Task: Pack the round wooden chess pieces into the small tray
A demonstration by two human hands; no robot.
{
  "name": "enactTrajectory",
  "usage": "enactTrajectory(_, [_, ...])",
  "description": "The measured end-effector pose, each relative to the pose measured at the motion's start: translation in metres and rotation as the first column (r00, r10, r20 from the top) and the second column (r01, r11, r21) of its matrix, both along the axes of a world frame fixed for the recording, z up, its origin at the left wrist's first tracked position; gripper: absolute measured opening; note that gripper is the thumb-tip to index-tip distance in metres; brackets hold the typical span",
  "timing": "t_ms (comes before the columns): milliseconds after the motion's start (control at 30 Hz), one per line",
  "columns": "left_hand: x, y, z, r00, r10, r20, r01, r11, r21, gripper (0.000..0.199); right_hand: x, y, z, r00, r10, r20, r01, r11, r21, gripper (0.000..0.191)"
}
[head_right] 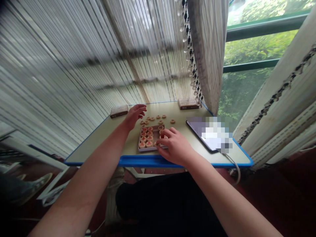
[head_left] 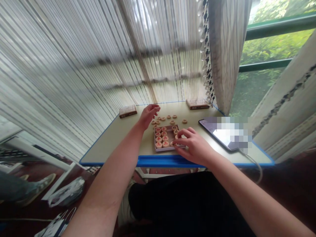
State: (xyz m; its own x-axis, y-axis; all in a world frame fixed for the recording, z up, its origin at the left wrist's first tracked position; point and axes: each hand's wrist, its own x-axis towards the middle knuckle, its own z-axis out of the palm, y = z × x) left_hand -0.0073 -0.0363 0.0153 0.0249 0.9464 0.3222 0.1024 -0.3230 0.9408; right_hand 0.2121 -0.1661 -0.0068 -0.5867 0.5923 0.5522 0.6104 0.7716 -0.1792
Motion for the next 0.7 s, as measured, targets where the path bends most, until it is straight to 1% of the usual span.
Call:
enactTrajectory(200, [0.0, -0.001, -0.001, 0.999, -0.025, -0.027, 0.025, 1.0, 0.001, 0.028, 0.0, 0.0, 0.001, 0.997, 0.061, 0.043, -0.06, 0.998, -0.008, 0.02])
enactTrajectory(433, [0.0, -0.001, -0.001, 0.999, -0.004, -0.053, 0.003, 1.0, -0.019, 0.031, 0.005, -0.002, 0.0, 1.0, 0.016, -0.01, -0.016, 1.0, -0.006, 0.018])
enactTrajectory(600, [-0.004, 0.006, -0.007, 0.988, 0.082, -0.131, -0.078, 0.996, 0.034, 0.034, 0.008, -0.003, 0.0, 1.0, -0.023, -0.019, 0.023, 1.0, 0.005, 0.016])
enactTrajectory(667, [-0.006, 0.009, -0.011, 0.965, 0.142, -0.222, -0.13, 0.989, 0.071, 0.033, 0.009, -0.003, 0.001, 0.999, -0.036, -0.016, 0.036, 0.999, 0.003, 0.015])
enactTrajectory(700, [-0.007, 0.01, -0.013, 0.941, 0.176, -0.29, -0.151, 0.983, 0.106, 0.032, 0.009, -0.003, 0.001, 0.999, -0.041, -0.015, 0.042, 0.999, 0.002, 0.015])
